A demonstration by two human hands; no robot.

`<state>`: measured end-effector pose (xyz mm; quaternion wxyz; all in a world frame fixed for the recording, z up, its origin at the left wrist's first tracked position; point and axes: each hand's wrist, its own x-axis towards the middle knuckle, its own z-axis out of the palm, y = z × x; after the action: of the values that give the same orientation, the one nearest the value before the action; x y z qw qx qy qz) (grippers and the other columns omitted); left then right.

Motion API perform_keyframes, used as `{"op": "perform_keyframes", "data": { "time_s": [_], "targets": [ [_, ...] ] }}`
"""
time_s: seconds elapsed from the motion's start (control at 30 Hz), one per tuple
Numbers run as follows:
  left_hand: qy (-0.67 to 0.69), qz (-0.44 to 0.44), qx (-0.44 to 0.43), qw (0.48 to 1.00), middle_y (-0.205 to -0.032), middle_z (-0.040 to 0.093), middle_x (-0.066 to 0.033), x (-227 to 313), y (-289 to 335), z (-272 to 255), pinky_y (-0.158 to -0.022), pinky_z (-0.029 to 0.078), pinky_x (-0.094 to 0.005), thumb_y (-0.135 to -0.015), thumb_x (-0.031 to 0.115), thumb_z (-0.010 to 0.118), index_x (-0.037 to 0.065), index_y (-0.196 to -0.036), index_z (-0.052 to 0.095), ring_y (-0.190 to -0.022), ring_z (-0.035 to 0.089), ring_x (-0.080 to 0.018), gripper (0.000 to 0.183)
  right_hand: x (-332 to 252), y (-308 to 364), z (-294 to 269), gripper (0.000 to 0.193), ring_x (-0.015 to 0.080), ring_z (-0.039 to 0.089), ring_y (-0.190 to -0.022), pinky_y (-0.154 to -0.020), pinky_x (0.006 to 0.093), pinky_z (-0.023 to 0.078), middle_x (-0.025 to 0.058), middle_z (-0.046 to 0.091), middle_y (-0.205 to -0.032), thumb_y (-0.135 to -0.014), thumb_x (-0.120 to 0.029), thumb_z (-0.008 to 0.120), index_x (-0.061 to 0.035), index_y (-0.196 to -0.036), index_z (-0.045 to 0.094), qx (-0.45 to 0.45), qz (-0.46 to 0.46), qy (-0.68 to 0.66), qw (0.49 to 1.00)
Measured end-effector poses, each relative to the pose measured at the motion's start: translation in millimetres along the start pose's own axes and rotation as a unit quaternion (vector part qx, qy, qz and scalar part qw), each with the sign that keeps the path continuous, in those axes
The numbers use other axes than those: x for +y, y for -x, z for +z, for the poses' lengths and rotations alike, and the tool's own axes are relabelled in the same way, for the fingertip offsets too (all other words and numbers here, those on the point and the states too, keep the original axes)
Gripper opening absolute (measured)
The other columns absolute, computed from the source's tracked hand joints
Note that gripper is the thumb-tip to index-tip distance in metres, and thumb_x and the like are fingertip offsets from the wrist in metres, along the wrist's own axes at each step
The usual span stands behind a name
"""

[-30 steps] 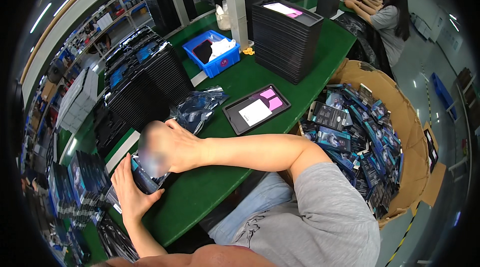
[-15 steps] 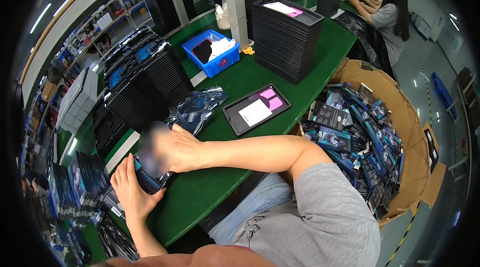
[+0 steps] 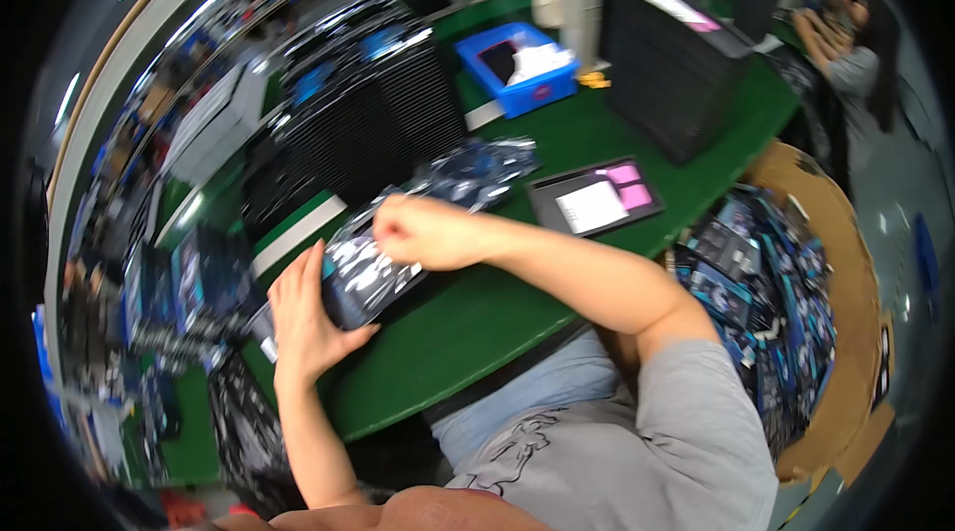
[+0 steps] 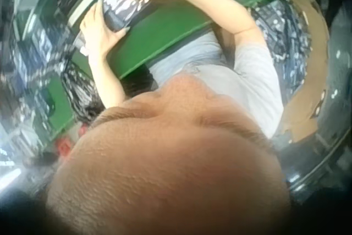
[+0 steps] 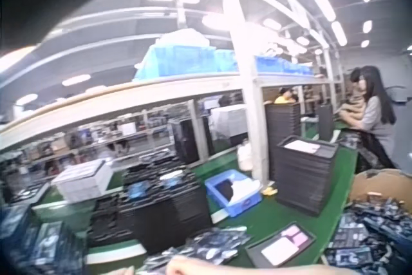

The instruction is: The person sits at a green workbench in a factory setting, handling small electronic components. They open a retail box, remove a component, and place it into a clear plastic bag. The person then seals the bag and places it into a black plastic tray. This process is repeated for multiple units, with the person stacking the finished trays on the table.

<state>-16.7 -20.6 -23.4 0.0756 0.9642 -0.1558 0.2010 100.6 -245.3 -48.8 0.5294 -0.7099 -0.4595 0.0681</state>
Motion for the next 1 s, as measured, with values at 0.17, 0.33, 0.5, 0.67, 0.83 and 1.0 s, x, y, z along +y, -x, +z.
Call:
{"op": "perform_keyframes", "data": {
  "time_s": [0.17, 0.33, 0.5, 0.67, 0.83, 1.0],
  "targets": [
    [-0.012, -0.045, 0.0, 0.999, -0.133, 0.048, -0.0168, -23.4, 6.6, -4.7, -0.103, 0.032, -0.0456, -0.045, 0.033, 0.089, 0.0, -0.141, 0.038, -0.122, 0.045, -0.0328, 0.113, -16.3, -0.8, -35.4, 0.011, 0.0136, 0.06, -0.077, -0.066, 0.0303, 0.053, 0.0063, 0.061, -0.091, -0.091, -0.013, 0.056, -0.003, -0.094, 0.059, 0.042, 0.102, -0.217, 0.97],
    [-0.059, -0.142, 0.091, 0.984, -0.133, 0.048, -0.0184, -43.0, 12.0, -0.7, -0.101, 0.035, -0.0448, -0.051, 0.034, 0.088, 0.001, -0.142, 0.035, -0.121, 0.046, -0.0355, 0.111, -3.3, -1.6, -62.7, 0.012, 0.0218, 0.069, -0.077, -0.062, 0.0346, 0.061, 0.0097, 0.064, -0.093, -0.095, -0.017, 0.048, -0.0059, -0.094, 0.052, 0.102, 0.106, -0.338, 0.93],
    [-0.032, -0.22, 0.195, 0.955, -0.133, 0.047, -0.0209, -43.1, 9.2, -1.8, -0.103, 0.036, -0.0452, -0.056, 0.036, 0.088, -0.001, -0.144, 0.031, -0.122, 0.046, -0.0368, 0.111, 2.6, -4.1, -42.7, 0.012, 0.0278, 0.07, -0.076, -0.063, 0.0345, 0.06, 0.0154, 0.065, -0.092, -0.094, -0.014, 0.049, -0.0027, -0.095, 0.051, 0.049, 0.144, -0.34, 0.928],
    [0.017, -0.139, 0.177, 0.974, -0.131, 0.048, -0.0214, -35.6, 5.3, -2.2, -0.102, 0.038, -0.0458, -0.05, 0.03, 0.09, -0.001, -0.144, 0.032, -0.121, 0.047, -0.0379, 0.115, 14.4, -8.1, 5.1, 0.015, 0.0175, 0.065, -0.076, -0.067, 0.0306, 0.06, 0.0083, 0.058, -0.092, -0.097, -0.016, 0.053, -0.0009, -0.097, 0.051, 0.0, 0.204, -0.295, 0.933],
    [0.016, -0.082, 0.095, 0.992, -0.133, 0.047, -0.0192, -26.4, 5.1, 1.4, -0.104, 0.033, -0.0468, -0.046, 0.033, 0.091, 0.001, -0.143, 0.034, -0.123, 0.046, -0.0352, 0.118, -10.5, -6.6, -3.4, 0.035, 0.0162, 0.061, -0.081, -0.074, 0.0311, 0.052, 0.0081, 0.06, -0.093, -0.099, -0.03, 0.056, 0.001, -0.115, 0.052, 0.039, 0.108, 0.065, 0.991],
    [0.021, -0.047, 0.065, 0.997, -0.137, 0.046, -0.0179, -18.9, 4.7, 4.7, -0.105, 0.031, -0.0474, -0.046, 0.034, 0.09, 0.001, -0.143, 0.035, -0.126, 0.044, -0.0341, 0.116, -16.9, -2.8, 10.2, 0.047, 0.0132, 0.056, -0.075, -0.07, 0.0295, 0.047, 0.0072, 0.061, -0.089, -0.094, -0.033, 0.063, -0.0003, -0.124, 0.048, 0.064, 0.131, -0.065, 0.987]
  ]
}}
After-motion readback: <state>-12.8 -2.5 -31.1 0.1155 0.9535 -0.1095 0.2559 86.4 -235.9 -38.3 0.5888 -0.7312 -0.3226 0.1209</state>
